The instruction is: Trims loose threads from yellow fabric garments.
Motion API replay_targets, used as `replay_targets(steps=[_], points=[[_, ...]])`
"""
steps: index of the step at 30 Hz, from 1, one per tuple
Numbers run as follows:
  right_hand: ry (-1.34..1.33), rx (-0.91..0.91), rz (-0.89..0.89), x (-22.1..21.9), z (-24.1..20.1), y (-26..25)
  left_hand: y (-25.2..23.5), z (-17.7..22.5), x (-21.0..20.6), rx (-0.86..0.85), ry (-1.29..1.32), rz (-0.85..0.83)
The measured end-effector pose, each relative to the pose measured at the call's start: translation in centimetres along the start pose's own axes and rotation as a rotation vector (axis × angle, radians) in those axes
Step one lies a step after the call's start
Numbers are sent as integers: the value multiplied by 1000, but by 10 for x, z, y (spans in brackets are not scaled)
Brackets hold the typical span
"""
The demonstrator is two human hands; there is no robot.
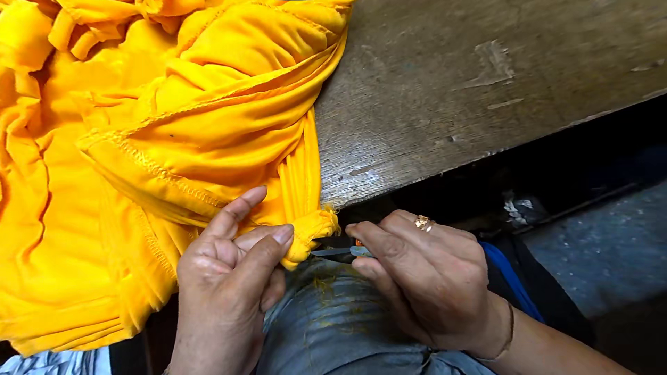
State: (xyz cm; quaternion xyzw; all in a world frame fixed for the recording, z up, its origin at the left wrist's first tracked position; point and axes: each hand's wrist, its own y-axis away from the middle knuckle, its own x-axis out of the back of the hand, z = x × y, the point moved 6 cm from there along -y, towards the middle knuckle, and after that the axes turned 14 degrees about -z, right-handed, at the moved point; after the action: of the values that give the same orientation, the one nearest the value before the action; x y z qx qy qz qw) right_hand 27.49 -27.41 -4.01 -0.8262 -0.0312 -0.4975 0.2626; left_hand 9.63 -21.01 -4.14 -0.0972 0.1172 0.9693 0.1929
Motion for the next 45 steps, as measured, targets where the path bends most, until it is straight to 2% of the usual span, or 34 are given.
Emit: replay_targets(steps=[9, 22, 36, 39, 43, 45], points=[[-38, 20, 14, -1, -1, -5, 1, -2, -3, -21, -30, 2], [-2, -10, -18, 4, -3, -6, 9, 9, -5, -183, -354, 18], [-29, 4, -6, 1, -3, -7, 7, 3, -6, -135, -258, -4], [-247, 7, 14, -2, 5, -8, 4, 1, -5, -145, -282, -57], [-836, -177, 1, -12, 28, -7, 2, 5, -3, -166, -317, -116], [-1002, -239, -2, -17, 33, -8, 1, 8, -3, -171, -345, -136]])
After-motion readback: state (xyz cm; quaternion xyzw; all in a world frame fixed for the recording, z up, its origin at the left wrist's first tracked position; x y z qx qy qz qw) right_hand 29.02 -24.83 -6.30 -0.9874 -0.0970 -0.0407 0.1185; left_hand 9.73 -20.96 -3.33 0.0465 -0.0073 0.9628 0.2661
